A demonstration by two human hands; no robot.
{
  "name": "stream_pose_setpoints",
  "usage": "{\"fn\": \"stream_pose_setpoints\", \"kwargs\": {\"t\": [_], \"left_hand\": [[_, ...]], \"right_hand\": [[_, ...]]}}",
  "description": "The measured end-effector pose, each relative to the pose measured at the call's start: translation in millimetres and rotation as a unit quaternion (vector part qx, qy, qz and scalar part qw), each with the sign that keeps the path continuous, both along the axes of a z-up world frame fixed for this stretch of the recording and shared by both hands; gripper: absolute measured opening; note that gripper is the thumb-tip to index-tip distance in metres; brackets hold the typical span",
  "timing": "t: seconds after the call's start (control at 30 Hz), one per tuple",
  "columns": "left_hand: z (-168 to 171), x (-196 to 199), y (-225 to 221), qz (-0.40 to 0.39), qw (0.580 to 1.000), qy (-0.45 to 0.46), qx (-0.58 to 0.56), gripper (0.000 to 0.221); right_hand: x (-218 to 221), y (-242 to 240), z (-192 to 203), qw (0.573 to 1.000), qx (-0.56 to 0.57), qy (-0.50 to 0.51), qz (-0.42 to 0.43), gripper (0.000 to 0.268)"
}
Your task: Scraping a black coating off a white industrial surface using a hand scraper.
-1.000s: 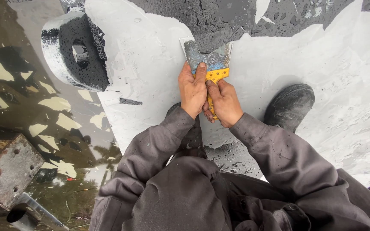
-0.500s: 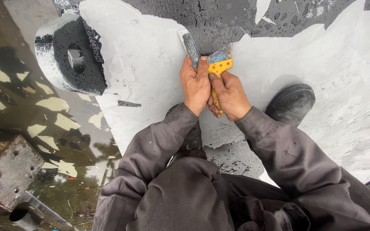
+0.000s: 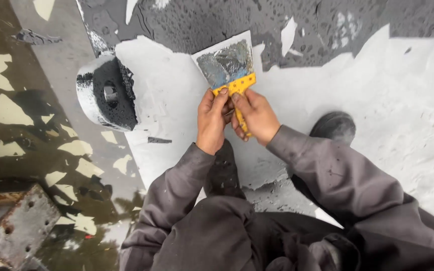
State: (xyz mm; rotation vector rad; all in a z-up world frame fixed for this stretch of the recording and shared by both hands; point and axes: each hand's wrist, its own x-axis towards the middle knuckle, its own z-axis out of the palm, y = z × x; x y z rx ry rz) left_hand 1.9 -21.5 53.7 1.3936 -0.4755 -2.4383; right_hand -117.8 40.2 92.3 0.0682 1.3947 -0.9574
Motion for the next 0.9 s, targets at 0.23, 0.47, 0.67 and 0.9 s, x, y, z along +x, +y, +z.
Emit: {"fn": "stream_pose_setpoints", "kwargs": {"t": [0.23,0.47,0.67,0.9], "left_hand": [[12.2,1.8,31.8,-0.064,0.995,-0.070,0.033,0.027],[5.5,-22.5,41.3,-0.065,0.994,-0.085,-0.014,0.030],[-9.0,-73.4,15.9,-0.033,0.995,-0.055,-0.082,0.027],[7.1,-82.8,0.8,0.033,0.999,0.025,-0.023,0.026]], "right_hand": [[54.1,59.1,-1.0,0.979,0.026,-0.059,-0.193,0.025],[22.1,57.1,-1.8,0.984,0.027,-0.073,-0.163,0.024],[-32.3,30.3,-13.3,0.992,0.050,-0.017,-0.117,0.022],[-90.7,5.8,33.6,0.997,-0.024,0.021,0.077,0.026]]}}
